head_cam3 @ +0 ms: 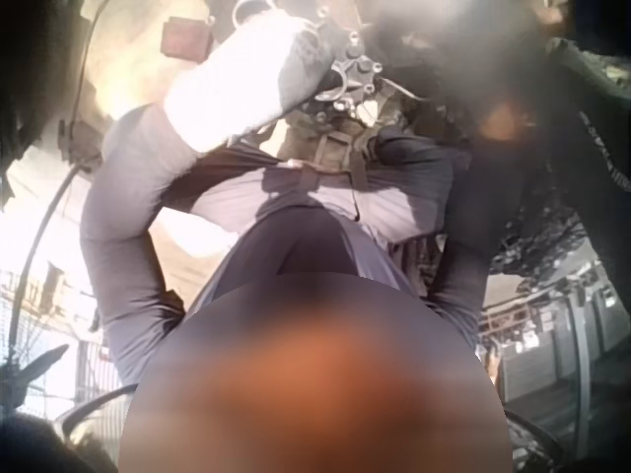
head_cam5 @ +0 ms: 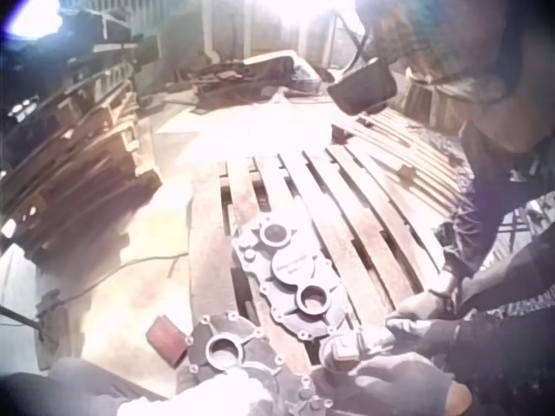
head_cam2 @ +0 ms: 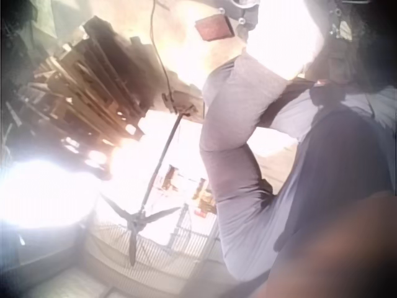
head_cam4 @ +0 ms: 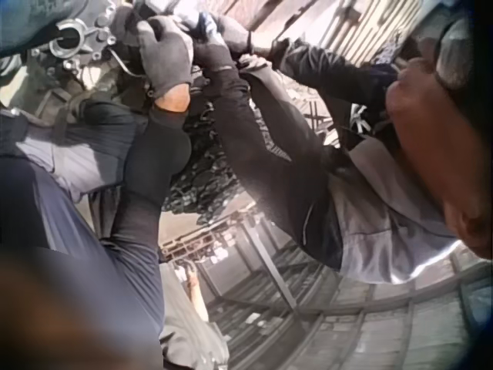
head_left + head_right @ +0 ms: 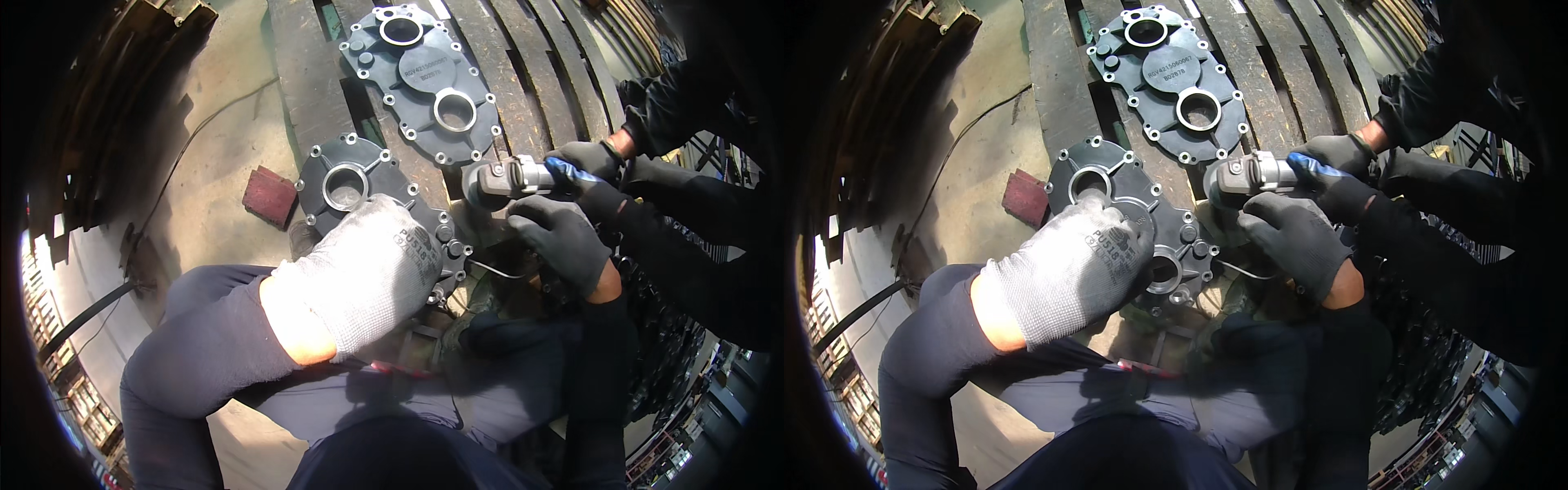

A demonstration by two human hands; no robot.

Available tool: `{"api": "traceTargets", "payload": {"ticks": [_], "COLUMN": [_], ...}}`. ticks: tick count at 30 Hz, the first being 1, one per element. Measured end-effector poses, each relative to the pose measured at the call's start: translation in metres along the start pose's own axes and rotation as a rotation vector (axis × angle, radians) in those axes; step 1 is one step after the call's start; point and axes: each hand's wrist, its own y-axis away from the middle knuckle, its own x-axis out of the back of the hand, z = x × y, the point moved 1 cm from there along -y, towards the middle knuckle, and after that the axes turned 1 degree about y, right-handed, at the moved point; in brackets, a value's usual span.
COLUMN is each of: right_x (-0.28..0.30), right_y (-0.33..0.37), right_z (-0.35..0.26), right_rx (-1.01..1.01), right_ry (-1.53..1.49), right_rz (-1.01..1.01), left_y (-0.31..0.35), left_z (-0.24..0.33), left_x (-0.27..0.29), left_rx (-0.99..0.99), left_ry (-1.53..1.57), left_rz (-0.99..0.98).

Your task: The person sits on the floor and uses an angle grinder to smooth the edges of metal flanges placed on a wooden pallet. They reposition the parts and continue grinding different sections while another person works nearby.

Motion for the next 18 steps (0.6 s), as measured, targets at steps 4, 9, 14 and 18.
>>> {"api": "traceTargets", "payload": {"ticks": [4,9,14,18], "right_x": [0.004,0.019,0.013,-0.004], "right_y": [-0.002,0.003,0.000,-0.002], "right_z": [0.000,-0.006,-0.015,-0.023], "right_rx": [0.014,0.003,-0.043,0.051], "right_ry": [-0.075,-0.189,-0.261,-0.342], "right_rz": [0.027,0.169,0.054,0.007], "left_y": [-0.003,0.000,-0.004,-0.001], "left_z": [0.001,0.001,0.003,0.001], "left_x": [0.001,-0.004,0.004,-0.001], "left_rx": [0.011,-0.034,0.008,0.015], "left_ry": [-0.018,-0.069,-0.023,0.032], "left_rz": [-0.065,0.030,-0.068,-0.008]}}
